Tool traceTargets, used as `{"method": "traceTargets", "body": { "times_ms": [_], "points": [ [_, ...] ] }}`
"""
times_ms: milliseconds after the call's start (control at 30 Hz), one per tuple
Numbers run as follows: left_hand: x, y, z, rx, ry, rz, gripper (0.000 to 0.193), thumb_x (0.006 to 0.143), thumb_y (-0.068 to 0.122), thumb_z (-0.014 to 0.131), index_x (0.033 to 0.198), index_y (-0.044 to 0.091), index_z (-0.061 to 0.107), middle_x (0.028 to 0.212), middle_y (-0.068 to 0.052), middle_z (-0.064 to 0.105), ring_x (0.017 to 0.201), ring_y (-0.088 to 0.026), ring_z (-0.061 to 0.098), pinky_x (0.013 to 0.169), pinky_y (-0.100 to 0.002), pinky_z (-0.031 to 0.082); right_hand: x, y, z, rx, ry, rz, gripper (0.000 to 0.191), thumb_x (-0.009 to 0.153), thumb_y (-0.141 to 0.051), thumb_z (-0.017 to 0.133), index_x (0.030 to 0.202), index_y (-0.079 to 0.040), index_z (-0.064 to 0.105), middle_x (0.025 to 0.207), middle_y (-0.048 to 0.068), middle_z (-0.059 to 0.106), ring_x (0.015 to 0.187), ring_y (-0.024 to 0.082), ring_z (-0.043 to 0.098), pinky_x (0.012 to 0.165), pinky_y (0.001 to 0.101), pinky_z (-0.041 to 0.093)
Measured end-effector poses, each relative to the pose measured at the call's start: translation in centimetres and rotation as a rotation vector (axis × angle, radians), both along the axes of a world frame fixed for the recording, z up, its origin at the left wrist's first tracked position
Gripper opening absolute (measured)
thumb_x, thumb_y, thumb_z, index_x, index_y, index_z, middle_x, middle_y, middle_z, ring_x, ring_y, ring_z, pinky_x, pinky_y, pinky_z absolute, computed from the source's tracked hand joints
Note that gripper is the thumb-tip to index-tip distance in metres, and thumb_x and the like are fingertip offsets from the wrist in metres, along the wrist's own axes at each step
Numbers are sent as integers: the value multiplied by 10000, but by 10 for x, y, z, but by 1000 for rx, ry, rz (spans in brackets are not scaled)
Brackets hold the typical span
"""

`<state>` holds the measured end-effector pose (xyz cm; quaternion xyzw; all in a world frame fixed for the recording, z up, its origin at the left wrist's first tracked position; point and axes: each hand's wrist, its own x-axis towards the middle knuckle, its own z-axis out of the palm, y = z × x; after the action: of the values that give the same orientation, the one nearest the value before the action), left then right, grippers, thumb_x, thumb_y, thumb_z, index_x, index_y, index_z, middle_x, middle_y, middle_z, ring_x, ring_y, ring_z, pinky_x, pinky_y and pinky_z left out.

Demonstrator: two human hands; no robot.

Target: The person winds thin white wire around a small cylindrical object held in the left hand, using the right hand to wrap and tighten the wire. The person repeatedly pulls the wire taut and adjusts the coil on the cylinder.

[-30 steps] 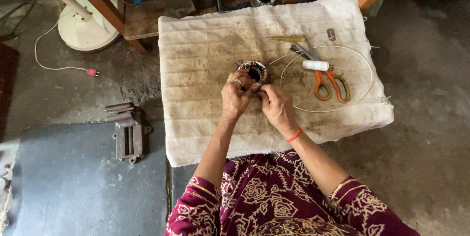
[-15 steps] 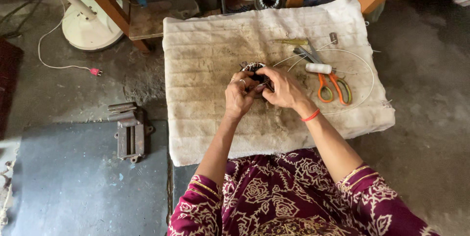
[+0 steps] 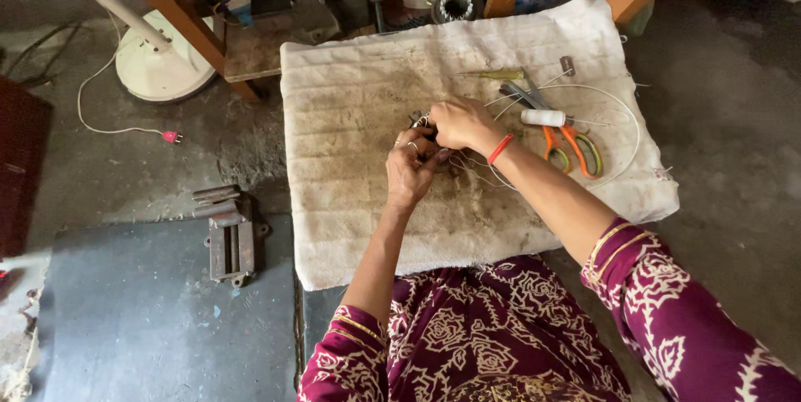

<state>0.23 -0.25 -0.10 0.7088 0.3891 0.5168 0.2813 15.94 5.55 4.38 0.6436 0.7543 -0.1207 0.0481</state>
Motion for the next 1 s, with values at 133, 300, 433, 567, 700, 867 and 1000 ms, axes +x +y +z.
{"method": "traceTargets", "body": {
  "times_ms": [133,300,433,567,700,867,1000],
  "points": [
    [-2,-1,0,16,-10,-17,209,722,99,885,800,5,716,1096,-102,736,1033,-301,673,838,-392,547,-11,3,-2,68,-45,86,193,770,-89,707,950,-29,745,992,171,752,928,331,728,787,466,586],
    [-2,-1,1,-28,-35,-29,229,726,127,899,800,4,721,1066,-97,726,973,-295,667,782,-384,540,-11,17,7,-131,37,187,199,733,-79,695,916,-28,754,963,187,752,927,344,733,784,462,579],
    [-1,0,-1,-2,-16,-18,230,733,133,900,798,7,719,1024,-95,727,975,-298,668,802,-389,536,-13,19,0,-108,-23,150,231,746,-117,703,956,-38,761,1004,181,752,959,348,729,788,466,576],
    [-1,-1,-1,-14,-21,-23,206,737,126,891,856,26,756,1026,-95,723,988,-297,667,825,-392,533,-19,29,0,-127,-26,38,246,810,-196,716,1003,-56,776,1072,169,749,998,332,723,814,458,578],
    [-1,-1,2,-6,-34,-25,215,719,116,896,861,28,762,1029,-92,723,1004,-297,659,839,-396,534,-20,24,4,-82,13,-69,241,836,-218,704,1029,-96,780,1107,127,752,1024,308,713,826,454,576],
    [-1,-3,4,-31,-27,-22,209,734,109,889,835,8,736,1059,-91,735,1013,-281,673,858,-394,540,-21,9,8,-53,5,-84,182,820,-122,701,982,-105,781,1019,111,766,919,275,734,773,428,567],
    [-1,0,4,1,-46,-23,230,702,107,891,838,5,735,1073,-103,724,1035,-285,673,854,-390,541,-9,-7,11,69,222,52,247,749,-8,697,953,-127,770,935,109,772,820,281,738,704,433,564]
  ]
}}
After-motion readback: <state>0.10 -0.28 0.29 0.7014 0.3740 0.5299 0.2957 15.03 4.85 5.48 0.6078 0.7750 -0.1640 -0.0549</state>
